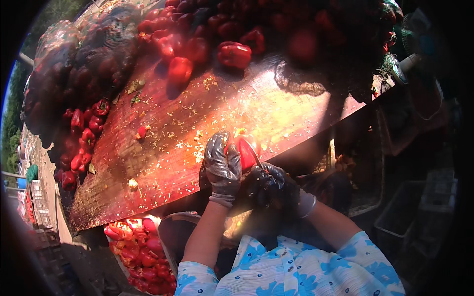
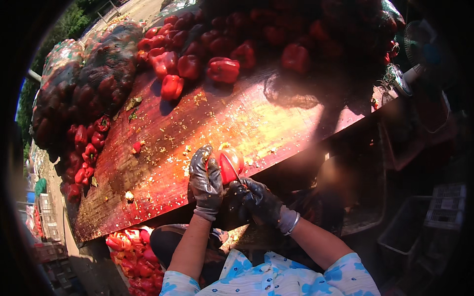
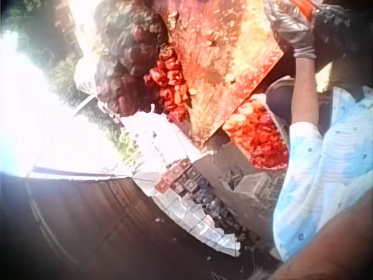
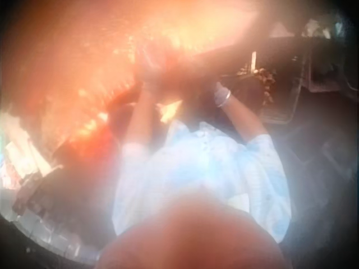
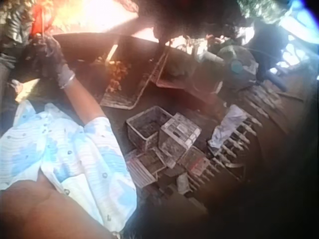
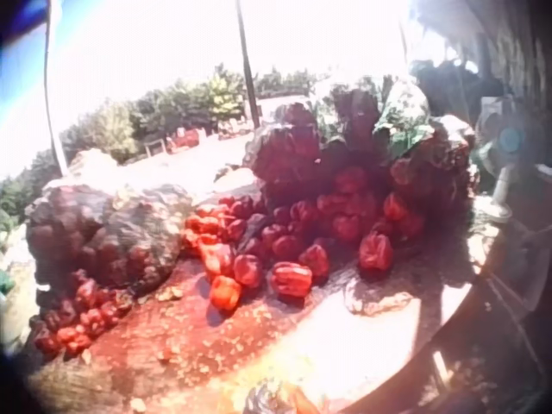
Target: The person cuts red bell peppers on a wooden table using a knife. They remove the stems and slice the peppers into pieces, placing the cut pieces into a white tray. The person wears gloves and a blue floral shirt.
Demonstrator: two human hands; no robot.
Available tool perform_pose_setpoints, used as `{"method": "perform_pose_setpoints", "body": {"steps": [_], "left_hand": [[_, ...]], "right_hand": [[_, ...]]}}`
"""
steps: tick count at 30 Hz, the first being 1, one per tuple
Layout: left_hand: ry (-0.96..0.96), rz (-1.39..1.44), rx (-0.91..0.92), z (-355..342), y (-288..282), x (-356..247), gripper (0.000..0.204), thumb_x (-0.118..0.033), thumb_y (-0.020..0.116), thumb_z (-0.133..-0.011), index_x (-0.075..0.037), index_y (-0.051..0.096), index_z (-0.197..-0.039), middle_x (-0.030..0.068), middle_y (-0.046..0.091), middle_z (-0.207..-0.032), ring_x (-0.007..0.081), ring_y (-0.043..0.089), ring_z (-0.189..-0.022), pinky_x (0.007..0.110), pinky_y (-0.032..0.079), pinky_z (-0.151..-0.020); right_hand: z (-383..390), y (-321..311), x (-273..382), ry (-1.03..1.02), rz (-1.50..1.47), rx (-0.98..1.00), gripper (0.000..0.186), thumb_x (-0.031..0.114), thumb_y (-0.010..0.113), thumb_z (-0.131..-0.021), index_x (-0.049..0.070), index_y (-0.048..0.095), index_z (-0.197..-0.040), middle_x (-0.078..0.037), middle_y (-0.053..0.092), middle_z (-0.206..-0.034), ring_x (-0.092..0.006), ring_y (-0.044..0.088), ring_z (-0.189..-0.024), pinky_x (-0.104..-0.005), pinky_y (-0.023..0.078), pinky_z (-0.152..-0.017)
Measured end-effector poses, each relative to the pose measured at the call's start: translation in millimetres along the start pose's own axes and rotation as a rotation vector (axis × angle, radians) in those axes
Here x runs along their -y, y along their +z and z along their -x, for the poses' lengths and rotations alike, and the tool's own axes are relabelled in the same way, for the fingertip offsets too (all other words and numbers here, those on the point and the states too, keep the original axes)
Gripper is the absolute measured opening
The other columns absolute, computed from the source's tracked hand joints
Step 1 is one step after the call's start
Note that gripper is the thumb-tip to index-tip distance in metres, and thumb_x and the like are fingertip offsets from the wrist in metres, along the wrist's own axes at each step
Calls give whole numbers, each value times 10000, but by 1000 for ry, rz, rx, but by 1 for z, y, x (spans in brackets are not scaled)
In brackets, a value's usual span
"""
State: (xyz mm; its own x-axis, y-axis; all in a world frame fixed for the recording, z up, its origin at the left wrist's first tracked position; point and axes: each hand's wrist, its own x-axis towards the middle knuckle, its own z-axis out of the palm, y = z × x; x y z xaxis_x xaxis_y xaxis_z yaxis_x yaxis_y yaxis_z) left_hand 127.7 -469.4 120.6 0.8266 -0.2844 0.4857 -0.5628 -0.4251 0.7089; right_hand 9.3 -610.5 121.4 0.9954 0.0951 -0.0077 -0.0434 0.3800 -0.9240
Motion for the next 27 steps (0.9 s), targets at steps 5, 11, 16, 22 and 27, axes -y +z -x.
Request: {"method": "perform_pose_setpoints", "body": {"steps": [5, 11, 16, 22, 27], "left_hand": [[168, -72, -17, 4, 7, -3, 365, -170, 602, -925, 24, 536, -1227, 220, 557, -1228, 430, 504, -1200, 504, 412, -1046], [171, -64, -10, 5, 5, -4, 387, -154, 625, -903, 20, 523, -1234, 216, 542, -1240, 424, 498, -1207, 506, 400, -1050], [61, 1, -25, 3, 10, -1, 286, -168, 582, -964, -14, 547, -1203, 175, 593, -1187, 348, 565, -1143, 432, 441, -1004], [-166, 66, -25, -3, 15, -2, 212, -158, 616, -966, -14, 578, -1117, 157, 611, -1106, 276, 600, -1045, 384, 473, -929], [-276, -15, 11, -6, 15, -1, 256, -235, 641, -961, -28, 593, -1104, 152, 610, -1081, 264, 597, -1034, 366, 471, -910]], "right_hand": [[6, 5, 30, 241, 136, -88, 316, 215, 516, -968, 33, 572, -1220, -24, 595, -917, -136, 629, -673, -303, 528, -600], [3, 6, 36, 327, 45, -119, 291, 195, 505, -986, 27, 599, -1205, -13, 586, -925, -114, 611, -671, -298, 511, -597], [-2, 7, 9, 230, 325, -188, 283, 252, 523, -1001, 21, 623, -1129, -52, 625, -901, -123, 600, -757, -304, 497, -674], [-4, 25, -10, 218, 421, -322, 318, 313, 516, -1006, 17, 631, -1025, -96, 615, -768, -157, 597, -712, -351, 491, -656], [-6, 43, 12, 453, 148, -323, 334, 362, 509, -1008, 52, 628, -1044, -67, 618, -737, -141, 585, -643, -327, 493, -584]]}}
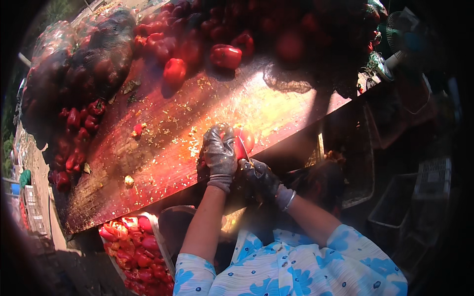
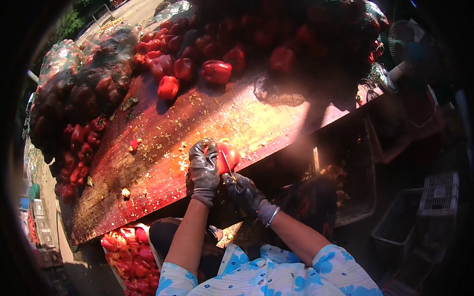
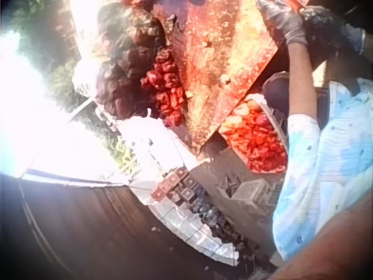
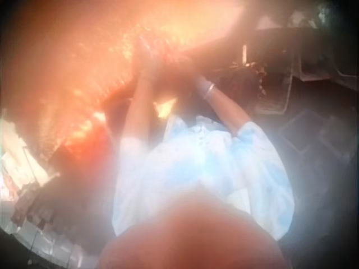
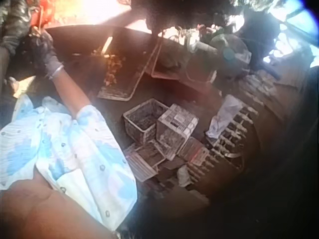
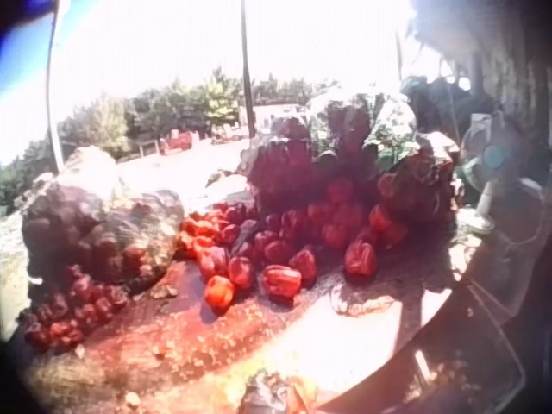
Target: The person cuts red bell peppers on a wooden table using a knife. They remove the stems and slice the peppers into pieces, placing the cut pieces into a white tray. The person wears gloves and a blue floral shirt.
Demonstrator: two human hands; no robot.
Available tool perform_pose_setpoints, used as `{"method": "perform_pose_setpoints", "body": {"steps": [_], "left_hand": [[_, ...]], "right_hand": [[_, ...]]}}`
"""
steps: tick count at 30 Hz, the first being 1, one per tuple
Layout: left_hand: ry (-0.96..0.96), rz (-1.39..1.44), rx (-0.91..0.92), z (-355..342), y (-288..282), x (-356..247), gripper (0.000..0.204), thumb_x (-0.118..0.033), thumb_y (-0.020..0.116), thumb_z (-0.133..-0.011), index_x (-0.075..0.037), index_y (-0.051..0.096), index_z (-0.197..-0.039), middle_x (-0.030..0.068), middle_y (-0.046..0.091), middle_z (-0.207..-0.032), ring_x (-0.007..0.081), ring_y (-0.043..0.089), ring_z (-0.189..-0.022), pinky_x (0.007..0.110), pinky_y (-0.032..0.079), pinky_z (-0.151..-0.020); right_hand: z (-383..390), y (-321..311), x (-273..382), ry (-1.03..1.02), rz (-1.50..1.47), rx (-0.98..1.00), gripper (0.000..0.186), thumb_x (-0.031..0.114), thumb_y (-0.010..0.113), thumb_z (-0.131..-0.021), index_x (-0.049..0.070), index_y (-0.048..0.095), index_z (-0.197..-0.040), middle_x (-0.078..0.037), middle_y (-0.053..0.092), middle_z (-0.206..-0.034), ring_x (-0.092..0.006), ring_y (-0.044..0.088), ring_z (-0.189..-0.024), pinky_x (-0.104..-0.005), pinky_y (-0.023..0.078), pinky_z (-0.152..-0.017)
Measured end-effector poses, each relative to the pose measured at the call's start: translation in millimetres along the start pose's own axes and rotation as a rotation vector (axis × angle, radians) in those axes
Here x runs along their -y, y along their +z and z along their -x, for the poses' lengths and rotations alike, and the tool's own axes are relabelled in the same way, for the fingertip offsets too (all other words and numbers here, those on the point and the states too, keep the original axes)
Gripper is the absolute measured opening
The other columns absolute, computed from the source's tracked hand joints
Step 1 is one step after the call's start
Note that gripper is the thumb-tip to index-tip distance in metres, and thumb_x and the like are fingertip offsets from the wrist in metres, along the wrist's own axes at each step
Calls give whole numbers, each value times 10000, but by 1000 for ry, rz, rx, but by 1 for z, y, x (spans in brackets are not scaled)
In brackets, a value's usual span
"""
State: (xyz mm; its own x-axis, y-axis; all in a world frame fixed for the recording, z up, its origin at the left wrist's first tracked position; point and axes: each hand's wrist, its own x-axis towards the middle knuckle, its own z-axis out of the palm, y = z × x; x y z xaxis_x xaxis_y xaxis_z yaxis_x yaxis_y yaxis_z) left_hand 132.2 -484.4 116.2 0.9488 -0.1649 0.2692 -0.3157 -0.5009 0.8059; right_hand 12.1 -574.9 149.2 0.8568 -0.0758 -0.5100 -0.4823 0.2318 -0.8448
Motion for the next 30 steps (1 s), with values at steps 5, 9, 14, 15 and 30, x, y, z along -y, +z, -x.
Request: {"method": "perform_pose_setpoints", "body": {"steps": [5, 9, 14, 15, 30], "left_hand": [[-189, 132, 39, -28, 10, 19, 274, -277, 612, -982, -11, 607, -1045, 115, 647, -942, 193, 587, -839, 358, 497, -803], [-50, 155, 70, -27, 14, 23, 244, -245, 610, -987, -13, 610, -909, 82, 606, -815, 139, 501, -762, 338, 479, -719], [-12, 157, 16, -22, 14, 38, 131, -141, 600, -980, -15, 619, -948, 68, 611, -812, 122, 521, -783, 316, 484, -735], [-16, 169, 37, -21, 15, 30, 125, -133, 600, -977, -12, 621, -957, 68, 621, -821, 124, 536, -795, 314, 486, -751], [320, 45, 165, 1, -14, 14, 248, -35, 567, -901, -45, 611, -1146, 161, 592, -1229, 355, 520, -1217, 420, 410, -1063]], "right_hand": [[22, 10, -113, 67, -373, 72, 253, 277, 587, -974, 53, 617, -1087, -43, 620, -803, -110, 595, -695, -284, 508, -617], [10, -26, -151, 15, -525, 89, 247, 175, 641, -935, 36, 612, -1136, -44, 637, -906, -120, 613, -781, -292, 526, -702], [6, -24, 8, -551, 345, -278, 392, 192, 682, -904, 30, 572, -1244, -150, 643, -1108, -202, 645, -967, -337, 527, -825], [0, -27, 18, -570, 484, -382, 434, 211, 689, -899, 30, 559, -1271, -182, 635, -1156, -235, 651, -1008, -355, 526, -848], [-62, -43, 22, -571, 554, -97, 582, 155, 622, -880, 56, 430, -1421, -205, 577, -1292, -299, 602, -1136, -390, 477, -974]]}}
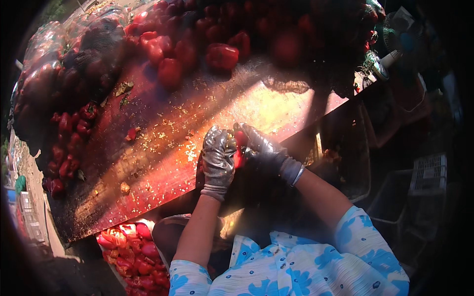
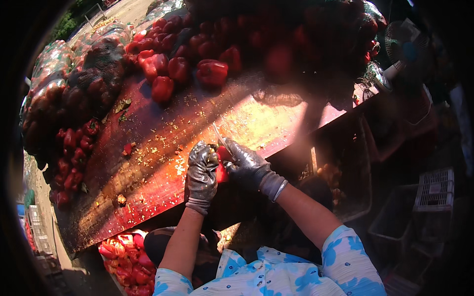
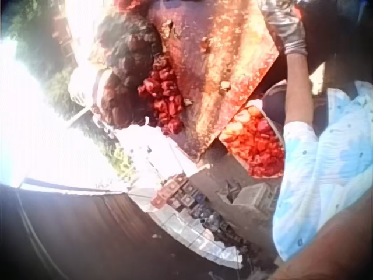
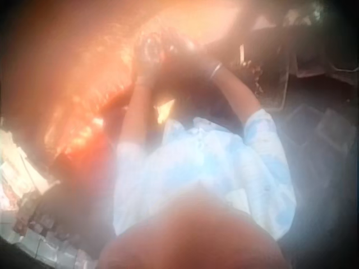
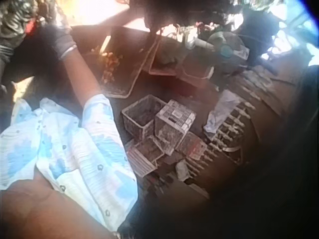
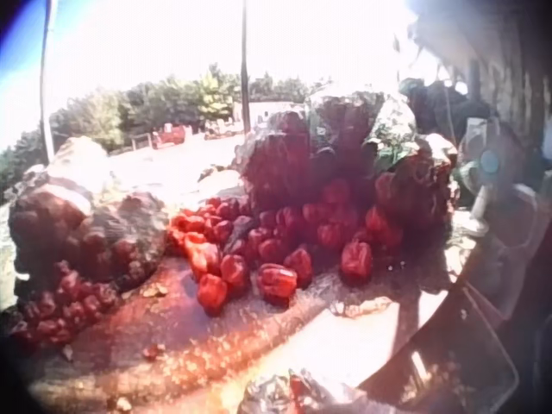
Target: The person cuts red bell peppers on a wooden table using a knife. They remove the stems and slice the peppers into pieces, placing the cut pieces into a white tray. The person wears gloves and a blue floral shirt.
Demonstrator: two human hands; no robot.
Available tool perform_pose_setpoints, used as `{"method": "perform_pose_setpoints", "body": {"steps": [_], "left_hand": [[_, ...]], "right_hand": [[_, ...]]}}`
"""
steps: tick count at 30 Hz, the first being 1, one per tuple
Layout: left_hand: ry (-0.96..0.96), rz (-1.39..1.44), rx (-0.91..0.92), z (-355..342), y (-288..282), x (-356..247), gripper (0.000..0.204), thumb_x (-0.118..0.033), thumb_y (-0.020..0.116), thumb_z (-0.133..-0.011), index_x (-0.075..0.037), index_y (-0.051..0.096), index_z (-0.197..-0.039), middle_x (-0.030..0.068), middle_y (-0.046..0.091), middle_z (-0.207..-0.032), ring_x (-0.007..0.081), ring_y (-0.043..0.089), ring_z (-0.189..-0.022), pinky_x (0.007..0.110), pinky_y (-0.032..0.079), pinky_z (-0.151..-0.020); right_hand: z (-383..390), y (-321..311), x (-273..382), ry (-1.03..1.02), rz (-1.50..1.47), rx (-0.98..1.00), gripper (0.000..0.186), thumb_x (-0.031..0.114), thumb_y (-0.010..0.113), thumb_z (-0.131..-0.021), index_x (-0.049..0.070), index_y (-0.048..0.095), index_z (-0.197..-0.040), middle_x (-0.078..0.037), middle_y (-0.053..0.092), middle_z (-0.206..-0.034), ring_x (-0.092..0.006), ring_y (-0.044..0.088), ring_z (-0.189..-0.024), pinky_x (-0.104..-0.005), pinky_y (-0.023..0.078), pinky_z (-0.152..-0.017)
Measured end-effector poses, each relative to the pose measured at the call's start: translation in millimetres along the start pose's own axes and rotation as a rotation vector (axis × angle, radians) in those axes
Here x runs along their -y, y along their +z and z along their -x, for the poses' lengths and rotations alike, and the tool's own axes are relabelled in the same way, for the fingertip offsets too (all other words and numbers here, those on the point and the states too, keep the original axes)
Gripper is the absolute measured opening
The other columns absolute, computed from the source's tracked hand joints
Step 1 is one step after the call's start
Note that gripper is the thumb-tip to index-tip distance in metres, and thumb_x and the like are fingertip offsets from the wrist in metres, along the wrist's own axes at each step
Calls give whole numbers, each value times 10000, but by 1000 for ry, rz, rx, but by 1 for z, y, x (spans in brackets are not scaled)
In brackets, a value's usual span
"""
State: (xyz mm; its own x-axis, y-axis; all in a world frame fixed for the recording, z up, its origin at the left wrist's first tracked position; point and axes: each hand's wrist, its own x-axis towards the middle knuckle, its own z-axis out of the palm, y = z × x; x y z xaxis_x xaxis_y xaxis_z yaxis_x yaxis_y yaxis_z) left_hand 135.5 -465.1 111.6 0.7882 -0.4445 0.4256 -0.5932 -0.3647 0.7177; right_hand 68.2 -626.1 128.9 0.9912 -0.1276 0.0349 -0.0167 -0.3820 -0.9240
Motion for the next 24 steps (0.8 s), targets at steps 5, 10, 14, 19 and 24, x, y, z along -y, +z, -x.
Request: {"method": "perform_pose_setpoints", "body": {"steps": [5, 10, 14, 19, 24], "left_hand": [[18, -43, -4, 5, 1, -3, 319, -44, 604, -887, -55, 602, -1205, 200, 564, -1270, 375, 498, -1254, 436, 412, -1069], [105, -331, 27, 8, -5, -9, 307, -131, 605, -908, -26, 595, -1196, 193, 565, -1267, 412, 494, -1233, 478, 403, -1062], [41, -697, 156, 6, -11, -61, 732, -313, 696, -754, -49, 458, -1394, 217, 505, -1350, 400, 442, -1293, 521, 307, -1127], [-4, -689, 228, -4, -15, -38, 752, -235, 657, -769, 23, 382, -1419, 249, 427, -1413, 420, 389, -1326, 512, 260, -1158], [-102, -414, 316, -3, -31, -8, 789, -266, 718, -710, 33, 414, -1374, 277, 449, -1359, 437, 401, -1301, 476, 282, -1148]], "right_hand": [[-25, -23, 31, 389, -474, 156, 505, 59, 595, -892, 165, 500, -1376, -55, 636, -1102, -147, 586, -912, -312, 525, -773], [-24, -12, 28, 418, -563, 80, 485, 37, 609, -890, 165, 522, -1349, -60, 629, -1091, -151, 574, -936, -320, 526, -773], [-21, 3, -19, 114, -261, -101, 518, 138, 653, -841, 122, 522, -1341, -142, 663, -1126, -244, 634, -1017, -382, 524, -848], [-30, 24, -8, 116, 49, -98, 549, 285, 673, -798, 62, 553, -1285, -226, 670, -1074, -375, 653, -1000, -430, 516, -874], [-26, 8, 38, 250, 185, 117, 593, 278, 680, -787, 50, 512, -1309, -225, 675, -1041, -379, 656, -993, -439, 517, -872]]}}
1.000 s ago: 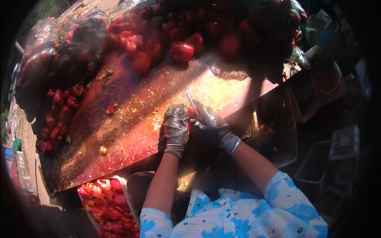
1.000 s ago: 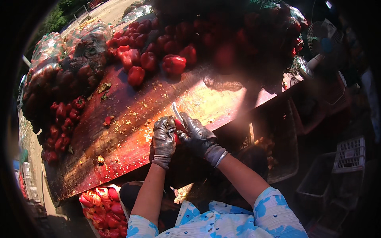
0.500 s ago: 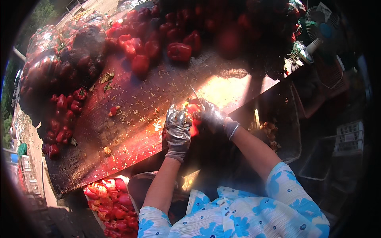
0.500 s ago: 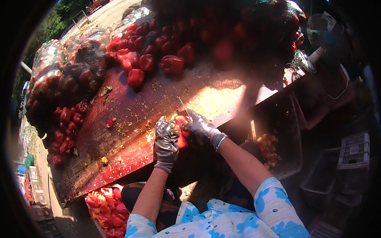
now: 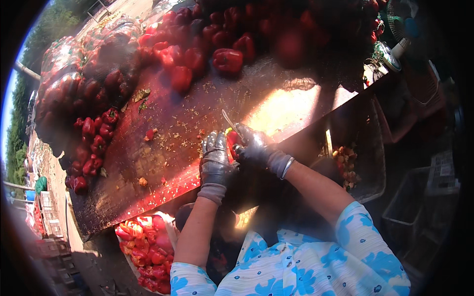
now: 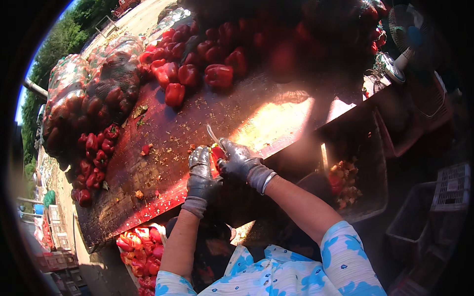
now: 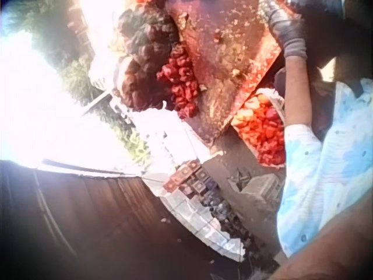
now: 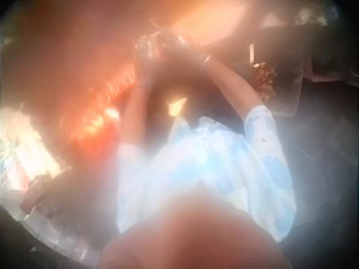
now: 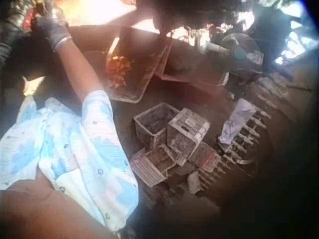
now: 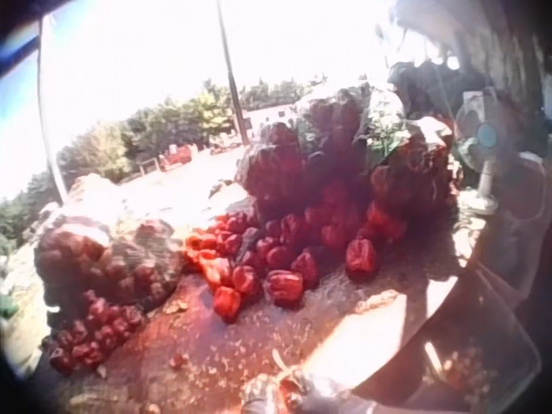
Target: The person cuts red bell peppers on a wooden table using a knife. They remove the stems and slice the peppers into pieces, placing the cut pieces into a white tray. The person wears gloves and a blue floral shirt.
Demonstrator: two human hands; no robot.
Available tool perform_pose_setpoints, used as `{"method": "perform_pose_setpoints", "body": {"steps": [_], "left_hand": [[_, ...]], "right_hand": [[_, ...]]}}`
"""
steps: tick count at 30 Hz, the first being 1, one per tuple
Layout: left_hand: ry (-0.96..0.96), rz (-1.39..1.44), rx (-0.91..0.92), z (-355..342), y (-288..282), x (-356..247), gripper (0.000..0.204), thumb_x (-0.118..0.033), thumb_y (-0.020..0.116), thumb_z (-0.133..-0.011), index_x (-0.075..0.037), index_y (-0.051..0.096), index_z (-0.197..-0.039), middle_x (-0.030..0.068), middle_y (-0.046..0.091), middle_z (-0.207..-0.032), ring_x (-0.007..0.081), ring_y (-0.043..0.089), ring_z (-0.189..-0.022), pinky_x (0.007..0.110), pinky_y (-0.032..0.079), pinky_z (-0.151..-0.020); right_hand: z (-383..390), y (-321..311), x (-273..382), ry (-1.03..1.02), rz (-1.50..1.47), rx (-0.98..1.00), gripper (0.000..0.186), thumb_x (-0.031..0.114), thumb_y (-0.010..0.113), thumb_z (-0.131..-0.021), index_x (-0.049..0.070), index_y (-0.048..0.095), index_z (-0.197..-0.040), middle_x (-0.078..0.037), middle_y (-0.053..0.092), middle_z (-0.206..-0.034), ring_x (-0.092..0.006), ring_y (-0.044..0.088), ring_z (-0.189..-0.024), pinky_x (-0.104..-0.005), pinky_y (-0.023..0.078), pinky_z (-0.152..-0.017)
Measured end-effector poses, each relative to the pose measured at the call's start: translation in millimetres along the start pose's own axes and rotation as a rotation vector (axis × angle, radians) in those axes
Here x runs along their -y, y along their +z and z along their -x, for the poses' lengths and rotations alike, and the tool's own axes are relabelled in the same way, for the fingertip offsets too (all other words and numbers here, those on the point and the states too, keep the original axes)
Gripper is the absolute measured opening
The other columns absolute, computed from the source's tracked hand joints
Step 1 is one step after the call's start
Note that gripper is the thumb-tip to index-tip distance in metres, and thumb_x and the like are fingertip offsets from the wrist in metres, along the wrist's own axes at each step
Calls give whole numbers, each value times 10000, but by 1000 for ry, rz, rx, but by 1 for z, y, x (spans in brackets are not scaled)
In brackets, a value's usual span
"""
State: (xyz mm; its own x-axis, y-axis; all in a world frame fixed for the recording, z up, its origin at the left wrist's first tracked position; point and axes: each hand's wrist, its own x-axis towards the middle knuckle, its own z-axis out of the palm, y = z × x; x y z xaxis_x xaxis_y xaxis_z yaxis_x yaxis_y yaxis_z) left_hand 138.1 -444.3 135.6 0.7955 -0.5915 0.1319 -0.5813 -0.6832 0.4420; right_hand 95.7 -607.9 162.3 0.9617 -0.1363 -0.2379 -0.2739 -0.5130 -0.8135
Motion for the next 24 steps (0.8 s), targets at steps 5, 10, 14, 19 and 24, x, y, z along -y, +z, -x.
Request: {"method": "perform_pose_setpoints", "body": {"steps": [5, 10, 14, 19, 24], "left_hand": [[35, 249, -13, -4, -11, 9, 633, -158, 753, -694, -4, 484, -1246, 212, 535, -1164, 361, 523, -1121, 415, 424, -1007], [-32, 518, -8, 5, -14, 17, 562, -92, 714, -789, -33, 468, -1291, 138, 544, -1209, 264, 542, -1139, 375, 435, -1010], [-297, 1100, -1, 10, -16, 39, 463, 36, 606, -879, -42, 466, -1313, 59, 537, -1218, 147, 527, -1113, 294, 454, -973], [-421, 1034, -93, -2, -13, 51, 471, 12, 632, -879, -53, 468, -1316, 57, 572, -1147, 139, 550, -1014, 293, 484, -893], [-518, 1056, -72, -9, -25, 39, 463, 3, 643, -874, -46, 479, -1303, 64, 585, -1142, 144, 575, -992, 294, 495, -872]], "right_hand": [[3, -16, 15, 92, -8, 120, 539, 296, 662, -841, 123, 512, -1330, -196, 668, -1114, -370, 642, -1047, -444, 509, -896], [-9, -10, -10, 51, -288, 20, 438, 200, 671, -865, 91, 564, -1275, -158, 671, -1130, -256, 650, -1028, -369, 526, -874], [-17, -25, -14, 277, -785, 100, 314, 107, 677, -864, 41, 565, -1150, -69, 646, -874, -159, 624, -750, -314, 539, -655], [-10, -8, -6, 222, -909, 34, 386, 108, 676, -896, 70, 537, -1254, -83, 657, -979, -188, 644, -875, -342, 558, -771], [-6, -17, -8, -296, 82, -254, 471, 151, 652, -904, 58, 496, -1339, -133, 633, -1179, -294, 655, -1020, -381, 544, -834]]}}
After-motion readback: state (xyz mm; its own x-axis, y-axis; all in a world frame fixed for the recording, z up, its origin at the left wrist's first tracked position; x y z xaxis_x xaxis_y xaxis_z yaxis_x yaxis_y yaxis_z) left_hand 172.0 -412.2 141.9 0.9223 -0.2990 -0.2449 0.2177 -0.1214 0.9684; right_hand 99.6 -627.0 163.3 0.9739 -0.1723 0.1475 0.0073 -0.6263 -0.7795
